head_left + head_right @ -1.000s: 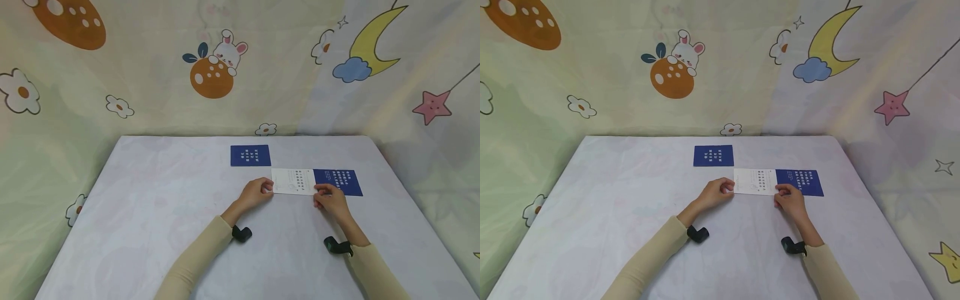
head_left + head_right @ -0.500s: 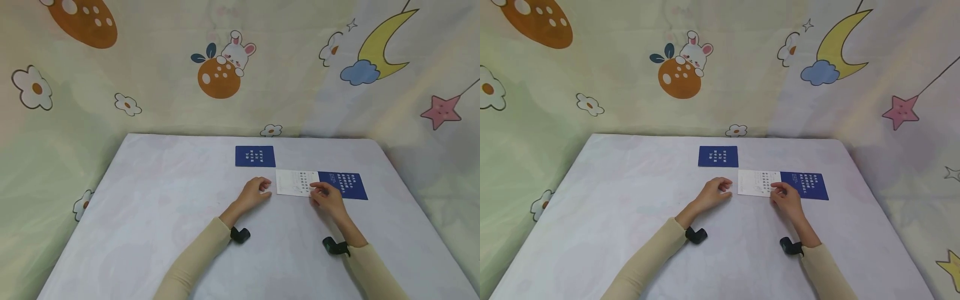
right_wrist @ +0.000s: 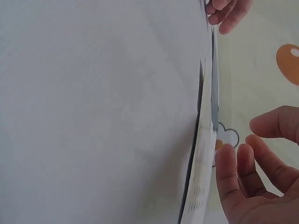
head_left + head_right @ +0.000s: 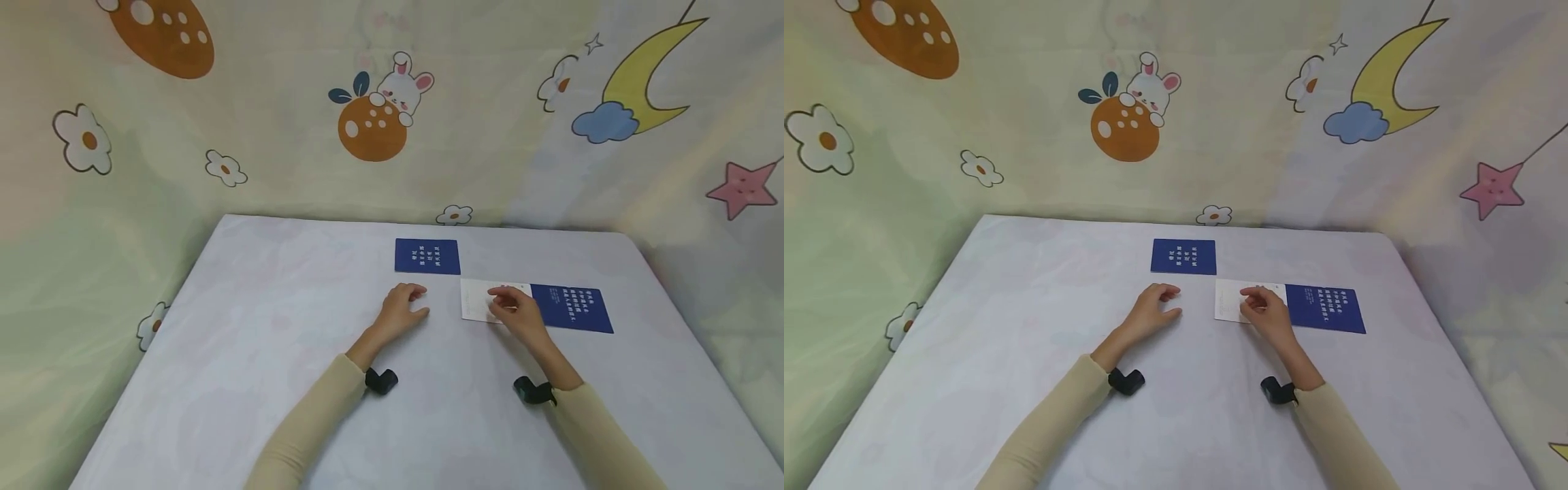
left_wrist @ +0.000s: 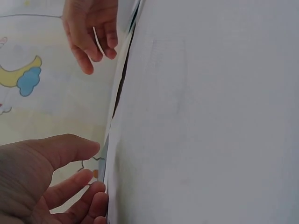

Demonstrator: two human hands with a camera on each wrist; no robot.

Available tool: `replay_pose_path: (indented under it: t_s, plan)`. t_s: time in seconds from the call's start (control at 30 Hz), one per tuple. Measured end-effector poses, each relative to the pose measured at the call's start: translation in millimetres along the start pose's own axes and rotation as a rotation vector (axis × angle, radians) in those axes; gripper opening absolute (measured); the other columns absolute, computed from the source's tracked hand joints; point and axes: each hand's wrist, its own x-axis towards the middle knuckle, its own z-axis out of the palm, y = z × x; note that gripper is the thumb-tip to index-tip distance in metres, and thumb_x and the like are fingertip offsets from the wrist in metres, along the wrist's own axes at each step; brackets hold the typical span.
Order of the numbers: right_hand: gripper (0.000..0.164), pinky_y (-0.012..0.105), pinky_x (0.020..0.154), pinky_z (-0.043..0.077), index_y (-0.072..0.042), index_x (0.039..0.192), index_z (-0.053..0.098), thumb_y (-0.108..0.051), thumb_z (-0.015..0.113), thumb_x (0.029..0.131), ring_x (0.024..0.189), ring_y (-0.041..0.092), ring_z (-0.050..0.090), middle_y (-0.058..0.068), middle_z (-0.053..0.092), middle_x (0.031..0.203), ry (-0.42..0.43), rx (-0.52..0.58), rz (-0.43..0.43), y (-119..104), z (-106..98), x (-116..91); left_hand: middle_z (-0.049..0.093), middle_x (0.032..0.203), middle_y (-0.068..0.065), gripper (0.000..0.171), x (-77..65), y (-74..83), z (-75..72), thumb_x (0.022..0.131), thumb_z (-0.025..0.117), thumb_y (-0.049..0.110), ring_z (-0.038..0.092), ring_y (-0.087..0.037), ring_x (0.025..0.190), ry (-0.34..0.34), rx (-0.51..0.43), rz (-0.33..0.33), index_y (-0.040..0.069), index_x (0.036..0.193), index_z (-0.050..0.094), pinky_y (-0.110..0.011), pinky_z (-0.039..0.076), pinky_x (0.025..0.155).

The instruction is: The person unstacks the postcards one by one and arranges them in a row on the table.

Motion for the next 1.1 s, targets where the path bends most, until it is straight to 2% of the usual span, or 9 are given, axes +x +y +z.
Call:
replay_pose_path:
  t_s: [0.17,0.3,0.4,0.47,0.63,0.7,0.9,1.1]
  plan:
    - [0.032,0.008,0.077,0.042,0.007,0.119,0.061,0.000,0.064,0.088,0.101,0.032,0.056,0.024,0.061,0.105,-0.011,0.042,-0.031,-9.3,8.4,9.4,0.058,0.111,-0.011,0.041,-0.2,-5.3,-8.8,0.086,0.072,0.011,0.052,-0.025,0.105,0.026,-0.007,-0.025,0.002,0.124,0.060,-0.041,0.040,0.097]
    - [0.036,0.006,0.079,0.042,0.008,0.123,0.058,0.001,0.064,0.088,0.106,0.033,0.055,0.026,0.059,0.113,-0.033,0.090,-0.018,-14.0,14.3,19.8,0.057,0.111,-0.014,0.045,3.0,-8.5,-14.7,0.085,0.072,0.008,0.052,-0.027,0.104,0.057,-0.026,-0.032,-0.001,0.126,0.056,-0.039,0.042,0.096]
    - [0.039,0.009,0.081,0.043,0.007,0.126,0.056,0.000,0.064,0.089,0.107,0.032,0.055,0.026,0.058,0.116,-0.051,0.106,0.005,-16.5,18.3,27.2,0.055,0.110,-0.015,0.048,6.9,-11.6,-18.2,0.085,0.072,0.007,0.052,-0.027,0.102,0.081,-0.049,-0.042,-0.003,0.128,0.053,-0.038,0.044,0.093]
    - [0.041,0.015,0.086,0.045,0.007,0.128,0.055,-0.001,0.064,0.089,0.108,0.032,0.055,0.026,0.057,0.119,-0.065,0.115,0.020,-18.2,21.6,32.1,0.054,0.110,-0.016,0.050,9.8,-13.7,-20.7,0.085,0.072,0.006,0.051,-0.026,0.100,0.096,-0.069,-0.055,-0.004,0.130,0.051,-0.038,0.045,0.092]
    - [0.044,0.038,0.100,0.045,0.006,0.131,0.052,-0.001,0.064,0.089,0.113,0.034,0.053,0.026,0.054,0.124,-0.088,0.134,0.056,-26.2,32.9,46.0,0.049,0.115,-0.016,0.058,17.0,-18.1,-29.3,0.086,0.071,0.009,0.049,-0.026,0.104,0.105,-0.105,-0.126,-0.002,0.137,0.044,-0.038,0.045,0.092]
    - [0.045,0.042,0.103,0.043,0.005,0.132,0.052,-0.001,0.064,0.089,0.115,0.035,0.051,0.025,0.053,0.125,-0.085,0.137,0.081,-29.8,36.9,51.4,0.047,0.119,-0.017,0.061,20.0,-20.0,-31.8,0.087,0.070,0.010,0.049,-0.027,0.108,0.105,-0.111,-0.153,-0.002,0.139,0.042,-0.038,0.045,0.094]
    - [0.050,0.041,0.103,0.042,0.002,0.136,0.050,-0.003,0.066,0.088,0.114,0.032,0.049,0.022,0.051,0.127,-0.082,0.107,0.143,-34.5,44.0,67.2,0.046,0.120,-0.017,0.061,27.9,-23.3,-37.4,0.086,0.069,0.011,0.051,-0.025,0.105,0.116,-0.083,-0.187,-0.006,0.137,0.041,-0.033,0.046,0.090]
    - [0.059,0.038,0.094,0.042,0.005,0.140,0.045,-0.005,0.068,0.086,0.108,0.030,0.045,0.022,0.049,0.122,-0.106,0.025,0.166,-32.4,47.7,77.4,0.051,0.118,-0.014,0.060,39.1,-24.4,-41.0,0.086,0.069,0.014,0.054,-0.022,0.097,0.094,-0.025,-0.219,-0.004,0.138,0.045,-0.033,0.046,0.085]
